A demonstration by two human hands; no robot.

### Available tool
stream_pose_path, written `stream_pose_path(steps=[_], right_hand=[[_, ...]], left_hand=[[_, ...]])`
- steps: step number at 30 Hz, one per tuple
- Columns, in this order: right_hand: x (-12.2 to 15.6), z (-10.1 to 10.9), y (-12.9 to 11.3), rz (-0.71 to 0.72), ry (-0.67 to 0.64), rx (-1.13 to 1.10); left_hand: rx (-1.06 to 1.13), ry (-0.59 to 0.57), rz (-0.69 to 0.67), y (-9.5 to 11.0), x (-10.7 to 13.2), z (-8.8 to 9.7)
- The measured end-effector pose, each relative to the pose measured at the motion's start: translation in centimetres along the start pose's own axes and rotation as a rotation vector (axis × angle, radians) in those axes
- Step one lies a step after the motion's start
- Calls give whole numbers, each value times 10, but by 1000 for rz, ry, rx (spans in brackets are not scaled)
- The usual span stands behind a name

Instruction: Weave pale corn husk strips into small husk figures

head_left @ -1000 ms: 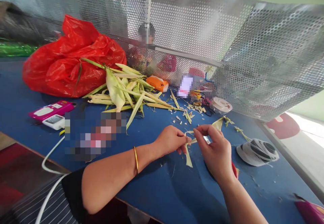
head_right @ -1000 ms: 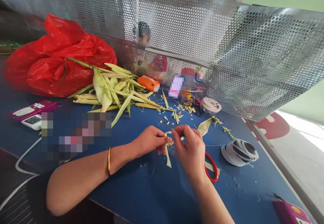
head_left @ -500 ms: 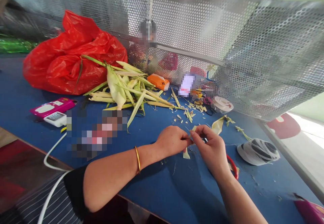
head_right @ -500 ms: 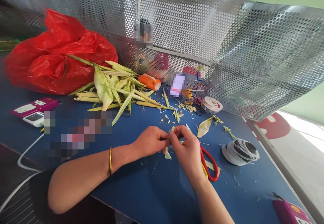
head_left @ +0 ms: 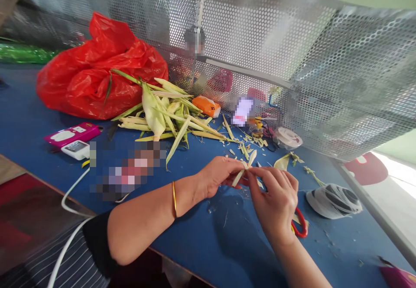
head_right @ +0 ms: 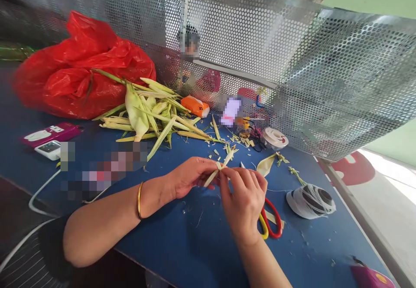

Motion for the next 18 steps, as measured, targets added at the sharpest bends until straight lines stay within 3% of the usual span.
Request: stream_pose_path(steps=[5,13,18], right_hand=[[-1,3,-2,68,10,51],[-2,3,-7,140,-5,113],[-2,2,-6,87,1,110]], left_hand=[[158,-5,1,0,-2,3],[139,17,-80,-3,-4,3],[148,13,-94,-6,-6,3]])
Point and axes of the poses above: each hand's wrist, its own x-axis away from the middle knuckle, its own z-axis out of the back of the hand, y = z × x, the point moved 3 cm from there along -x, towards the middle knuckle, and after that the axes turned 10 degrees about x, right-handed, at the moved point
